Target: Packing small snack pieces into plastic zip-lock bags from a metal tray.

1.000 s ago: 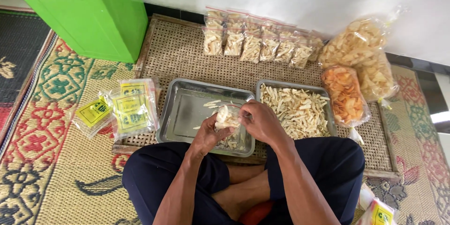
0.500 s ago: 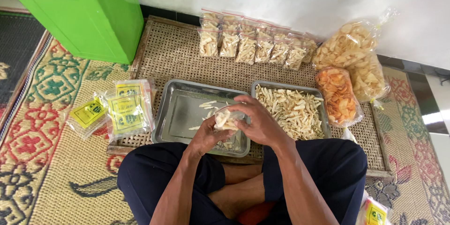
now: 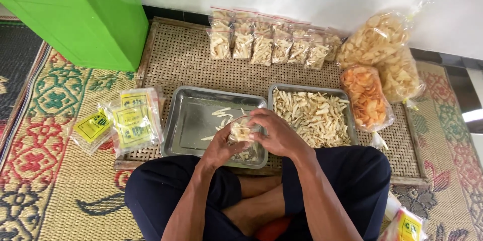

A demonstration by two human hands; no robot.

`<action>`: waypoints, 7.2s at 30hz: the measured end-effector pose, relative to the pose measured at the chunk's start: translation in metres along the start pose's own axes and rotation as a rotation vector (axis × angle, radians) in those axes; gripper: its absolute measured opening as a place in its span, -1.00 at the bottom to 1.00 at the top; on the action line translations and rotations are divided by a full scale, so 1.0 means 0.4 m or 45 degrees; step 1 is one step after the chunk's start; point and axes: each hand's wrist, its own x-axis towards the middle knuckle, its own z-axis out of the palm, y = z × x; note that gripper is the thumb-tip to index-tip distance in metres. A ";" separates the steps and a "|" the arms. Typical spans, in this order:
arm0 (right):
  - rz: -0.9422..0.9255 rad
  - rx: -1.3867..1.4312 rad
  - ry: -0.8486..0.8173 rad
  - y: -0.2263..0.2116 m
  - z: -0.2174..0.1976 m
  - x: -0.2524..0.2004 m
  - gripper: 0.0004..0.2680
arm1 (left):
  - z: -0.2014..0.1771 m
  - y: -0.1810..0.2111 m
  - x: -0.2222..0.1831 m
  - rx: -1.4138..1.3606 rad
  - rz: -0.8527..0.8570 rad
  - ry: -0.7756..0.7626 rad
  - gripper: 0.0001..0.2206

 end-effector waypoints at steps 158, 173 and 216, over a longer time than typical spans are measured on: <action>0.320 0.542 0.363 -0.082 0.093 0.159 -0.78 | -0.090 -0.047 0.041 -1.045 0.091 0.784 -0.70; 0.096 0.650 0.379 -0.091 0.084 0.168 -0.81 | -0.109 -0.092 0.042 -1.100 0.051 0.713 -0.72; -0.198 -0.023 0.439 -0.027 0.062 0.096 -0.90 | -0.042 -0.006 0.014 -0.640 -0.022 0.686 -0.43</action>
